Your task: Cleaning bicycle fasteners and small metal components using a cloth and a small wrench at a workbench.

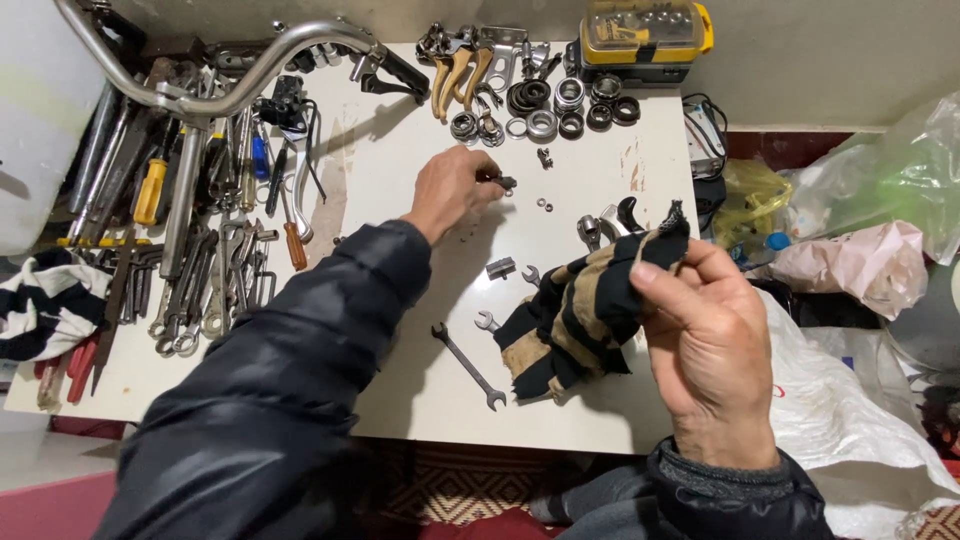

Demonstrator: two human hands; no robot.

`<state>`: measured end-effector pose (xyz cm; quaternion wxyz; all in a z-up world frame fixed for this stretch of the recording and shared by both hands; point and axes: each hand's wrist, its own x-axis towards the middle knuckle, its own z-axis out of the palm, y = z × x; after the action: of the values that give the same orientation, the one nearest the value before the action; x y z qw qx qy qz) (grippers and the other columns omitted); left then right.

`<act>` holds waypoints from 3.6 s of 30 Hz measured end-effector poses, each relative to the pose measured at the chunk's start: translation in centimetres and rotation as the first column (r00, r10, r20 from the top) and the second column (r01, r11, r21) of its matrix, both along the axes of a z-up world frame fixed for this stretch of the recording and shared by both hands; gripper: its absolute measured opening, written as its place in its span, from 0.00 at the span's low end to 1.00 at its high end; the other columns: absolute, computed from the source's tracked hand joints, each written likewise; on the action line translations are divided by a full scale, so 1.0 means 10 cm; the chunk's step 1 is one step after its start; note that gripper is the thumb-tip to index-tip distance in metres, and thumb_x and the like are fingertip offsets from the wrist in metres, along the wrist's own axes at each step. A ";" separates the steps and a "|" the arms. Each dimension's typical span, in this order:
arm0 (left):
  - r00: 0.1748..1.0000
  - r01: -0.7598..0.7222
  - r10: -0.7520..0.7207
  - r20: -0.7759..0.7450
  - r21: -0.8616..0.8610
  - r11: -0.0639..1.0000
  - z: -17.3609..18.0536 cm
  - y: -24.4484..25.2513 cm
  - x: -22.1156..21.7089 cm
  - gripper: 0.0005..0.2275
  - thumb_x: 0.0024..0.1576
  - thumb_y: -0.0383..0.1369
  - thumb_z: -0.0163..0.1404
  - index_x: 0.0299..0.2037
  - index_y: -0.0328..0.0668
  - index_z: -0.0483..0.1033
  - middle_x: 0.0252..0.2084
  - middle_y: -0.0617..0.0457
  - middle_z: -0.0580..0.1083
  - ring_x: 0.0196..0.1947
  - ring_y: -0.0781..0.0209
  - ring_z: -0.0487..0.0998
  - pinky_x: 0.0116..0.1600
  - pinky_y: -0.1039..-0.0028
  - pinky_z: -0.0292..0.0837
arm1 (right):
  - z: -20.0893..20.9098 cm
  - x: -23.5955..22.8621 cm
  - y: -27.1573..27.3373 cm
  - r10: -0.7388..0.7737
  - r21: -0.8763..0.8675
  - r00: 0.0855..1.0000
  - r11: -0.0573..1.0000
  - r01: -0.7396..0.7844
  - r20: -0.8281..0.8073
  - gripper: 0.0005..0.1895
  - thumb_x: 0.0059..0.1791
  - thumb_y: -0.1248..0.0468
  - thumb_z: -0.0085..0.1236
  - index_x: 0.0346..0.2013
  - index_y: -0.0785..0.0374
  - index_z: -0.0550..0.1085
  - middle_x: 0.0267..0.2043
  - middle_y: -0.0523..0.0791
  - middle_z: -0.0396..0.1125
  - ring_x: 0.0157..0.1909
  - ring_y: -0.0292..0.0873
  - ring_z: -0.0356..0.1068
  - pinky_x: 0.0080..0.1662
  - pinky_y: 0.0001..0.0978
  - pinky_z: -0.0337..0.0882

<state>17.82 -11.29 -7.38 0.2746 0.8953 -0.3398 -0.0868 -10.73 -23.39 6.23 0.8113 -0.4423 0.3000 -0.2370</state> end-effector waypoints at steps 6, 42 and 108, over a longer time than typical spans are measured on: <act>0.911 -0.001 -0.115 -0.395 -0.281 0.960 0.87 0.43 -0.96 0.08 0.58 0.32 0.52 0.45 0.41 0.75 0.53 0.43 0.79 0.49 0.49 0.82 0.54 0.60 0.81 | -0.09 0.04 0.08 0.105 0.018 0.993 0.994 -0.106 0.059 0.12 0.46 0.78 0.55 0.44 0.71 0.73 0.39 0.54 0.73 0.41 0.48 0.75 0.47 0.38 0.78; 0.863 -0.010 -0.298 -0.409 -0.602 0.798 1.06 1.21 -1.66 0.12 0.54 0.23 0.56 0.48 0.33 0.80 0.38 0.34 0.81 0.39 0.43 0.85 0.38 0.63 0.84 | -0.47 0.15 0.89 0.254 -0.683 0.960 0.680 -0.265 -0.120 0.03 0.52 0.68 0.53 0.38 0.67 0.72 0.24 0.51 0.68 0.28 0.40 0.69 0.30 0.29 0.70; 0.901 0.097 -0.279 -0.332 -0.474 0.875 0.96 1.25 -1.64 0.08 0.60 0.28 0.52 0.46 0.33 0.72 0.30 0.39 0.79 0.29 0.50 0.83 0.31 0.66 0.81 | -0.19 0.15 0.90 0.312 -0.611 0.928 0.700 -0.370 -0.204 0.11 0.48 0.72 0.61 0.45 0.69 0.78 0.30 0.46 0.65 0.29 0.33 0.62 0.27 0.24 0.68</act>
<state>1.44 1.16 2.26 0.5244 0.7345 -0.3762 -0.2098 -9.22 -14.38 4.30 0.6279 -0.7489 0.1481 -0.1514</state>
